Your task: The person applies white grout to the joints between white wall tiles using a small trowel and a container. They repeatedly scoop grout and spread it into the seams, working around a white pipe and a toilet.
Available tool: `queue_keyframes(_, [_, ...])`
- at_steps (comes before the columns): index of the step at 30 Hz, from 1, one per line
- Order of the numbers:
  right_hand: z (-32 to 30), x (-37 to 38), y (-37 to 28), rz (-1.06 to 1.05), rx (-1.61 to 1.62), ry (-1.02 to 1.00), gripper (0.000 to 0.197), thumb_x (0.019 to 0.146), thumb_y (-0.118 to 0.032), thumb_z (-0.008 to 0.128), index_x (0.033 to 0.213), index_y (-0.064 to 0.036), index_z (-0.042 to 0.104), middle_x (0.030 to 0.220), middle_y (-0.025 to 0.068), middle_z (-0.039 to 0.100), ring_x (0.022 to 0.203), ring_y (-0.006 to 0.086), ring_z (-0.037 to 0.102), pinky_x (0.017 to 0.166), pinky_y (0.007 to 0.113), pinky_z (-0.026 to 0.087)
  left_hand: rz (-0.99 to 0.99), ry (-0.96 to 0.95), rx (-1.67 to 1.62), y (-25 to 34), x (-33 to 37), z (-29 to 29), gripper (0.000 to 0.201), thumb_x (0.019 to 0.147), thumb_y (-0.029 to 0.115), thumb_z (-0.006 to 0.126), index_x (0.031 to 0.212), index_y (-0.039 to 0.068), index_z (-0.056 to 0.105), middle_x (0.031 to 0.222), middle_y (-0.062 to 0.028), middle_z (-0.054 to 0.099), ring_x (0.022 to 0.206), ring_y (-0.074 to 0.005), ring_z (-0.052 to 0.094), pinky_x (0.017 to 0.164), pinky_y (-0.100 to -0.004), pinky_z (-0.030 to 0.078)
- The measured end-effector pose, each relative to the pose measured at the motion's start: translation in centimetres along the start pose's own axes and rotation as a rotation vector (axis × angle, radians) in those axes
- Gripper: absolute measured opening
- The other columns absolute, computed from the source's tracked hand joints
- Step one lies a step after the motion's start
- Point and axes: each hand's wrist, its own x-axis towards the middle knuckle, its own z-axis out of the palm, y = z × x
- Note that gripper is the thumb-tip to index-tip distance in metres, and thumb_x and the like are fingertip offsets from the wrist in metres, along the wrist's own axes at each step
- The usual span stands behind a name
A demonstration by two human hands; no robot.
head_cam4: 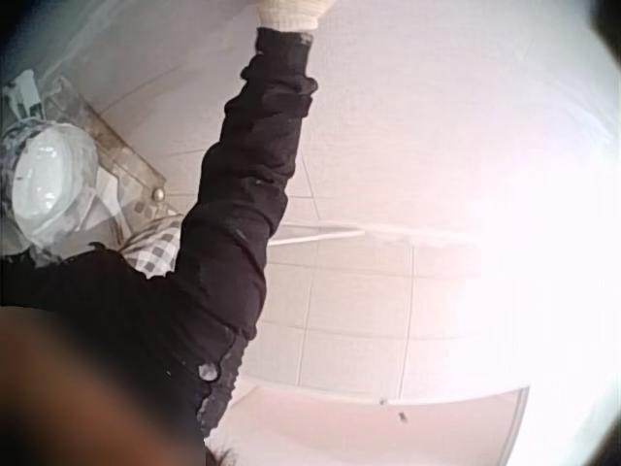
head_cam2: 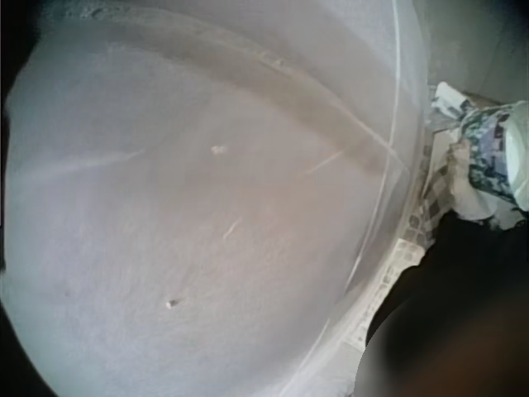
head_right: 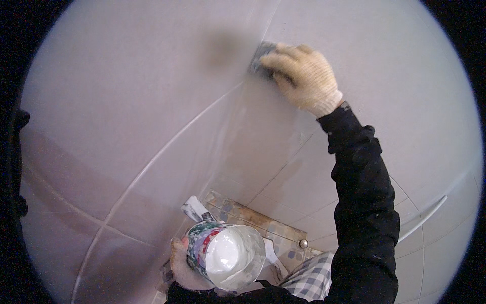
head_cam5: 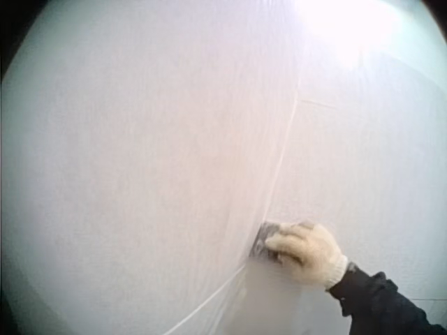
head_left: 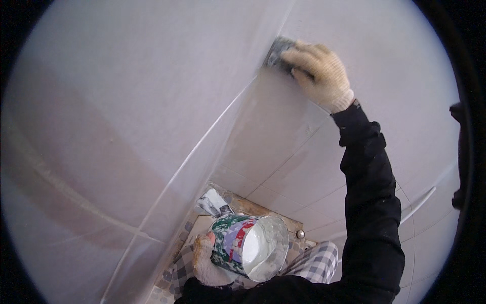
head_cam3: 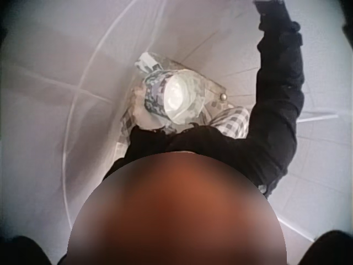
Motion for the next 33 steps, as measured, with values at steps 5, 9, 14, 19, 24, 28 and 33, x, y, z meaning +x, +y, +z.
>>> queue_keyframes(5, [2.0,-2.0,-2.4,0.064,0.024,-0.266,0.038,0.08,-0.01,0.071,0.117,-0.0183,0.07,0.119,0.0106,0.067,0.093,0.0283,0.065,0.077,0.041,0.055,0.055,0.062,-0.004,0.3,-0.1,1.3,0.103,0.088,0.074,0.055,0.152,-0.003,0.033,0.15,-0.0276,0.045,0.138,-0.0439,0.047,0.116,-0.0615,0.036])
queue_keyframes(9, [5.0,-6.0,-5.9,0.046,0.157,-0.377,0.041,0.079,-0.011,0.072,0.119,-0.0197,0.069,0.123,0.0099,0.063,0.1,0.029,0.065,0.079,0.043,0.055,0.051,0.016,0.087,0.7,-0.8,2.3,0.102,0.089,0.074,0.053,0.15,-0.005,0.034,0.148,-0.0277,0.047,0.134,-0.043,0.051,0.114,-0.0597,0.041])
queue_keyframes(14, [8.5,-10.8,-12.5,0.051,0.475,-0.716,0.037,0.08,-0.019,0.07,0.117,-0.0174,0.069,0.116,0.0111,0.066,0.099,0.0327,0.065,0.083,0.045,0.054,0.163,0.079,0.098,1.0,-1.2,3.1,0.097,0.091,0.068,0.053,0.149,-0.007,0.035,0.147,-0.028,0.048,0.131,-0.0426,0.054,0.112,-0.0566,0.045])
queue_keyframes(19, [2.6,-12.2,-12.0,0.405,0.866,-0.664,0.04,0.086,-0.018,0.064,0.124,-0.0083,0.067,0.111,0.0172,0.071,0.103,0.0348,0.067,0.091,0.045,0.054,0.089,-0.037,-0.138,1.2,-0.6,3.4,0.079,0.095,0.048,0.059,0.148,-0.007,0.038,0.144,-0.0268,0.052,0.13,-0.0411,0.056,0.111,-0.0551,0.046])
queue_keyframes(24, [-4.3,-9.3,-8.3,0.573,0.472,-0.452,0.043,0.086,-0.018,0.069,0.127,-0.0089,0.065,0.117,0.0177,0.071,0.101,0.035,0.069,0.086,0.045,0.056,0.058,-0.023,0.058,1.0,-0.8,3.1,0.1,0.09,0.073,0.055,0.149,-0.005,0.036,0.149,-0.0289,0.045,0.136,-0.0429,0.048,0.114,-0.0614,0.039])
queue_keyframes(28, [-5.7,-6.0,-8.3,0.34,0.001,-0.309,0.041,0.084,-0.017,0.074,0.124,-0.0143,0.066,0.121,0.0115,0.067,0.094,0.0316,0.068,0.078,0.043,0.056,0.09,0.039,-0.005,0.6,-0.6,2.4,0.1,0.089,0.075,0.055,0.148,-0.005,0.038,0.148,-0.0265,0.047,0.135,-0.0426,0.049,0.114,-0.0608,0.039])
queue_keyframes(33, [-3.1,-2.7,-6.0,0.133,-0.032,-0.438,0.04,0.081,-0.017,0.077,0.12,-0.0172,0.066,0.121,0.0063,0.066,0.092,0.0277,0.066,0.073,0.04,0.055,0.12,0.219,0.0,-0.1,-0.2,2.3,0.103,0.089,0.079,0.05,0.15,-0.004,0.038,0.151,-0.0246,0.045,0.137,-0.0424,0.047,0.115,-0.0601,0.038])
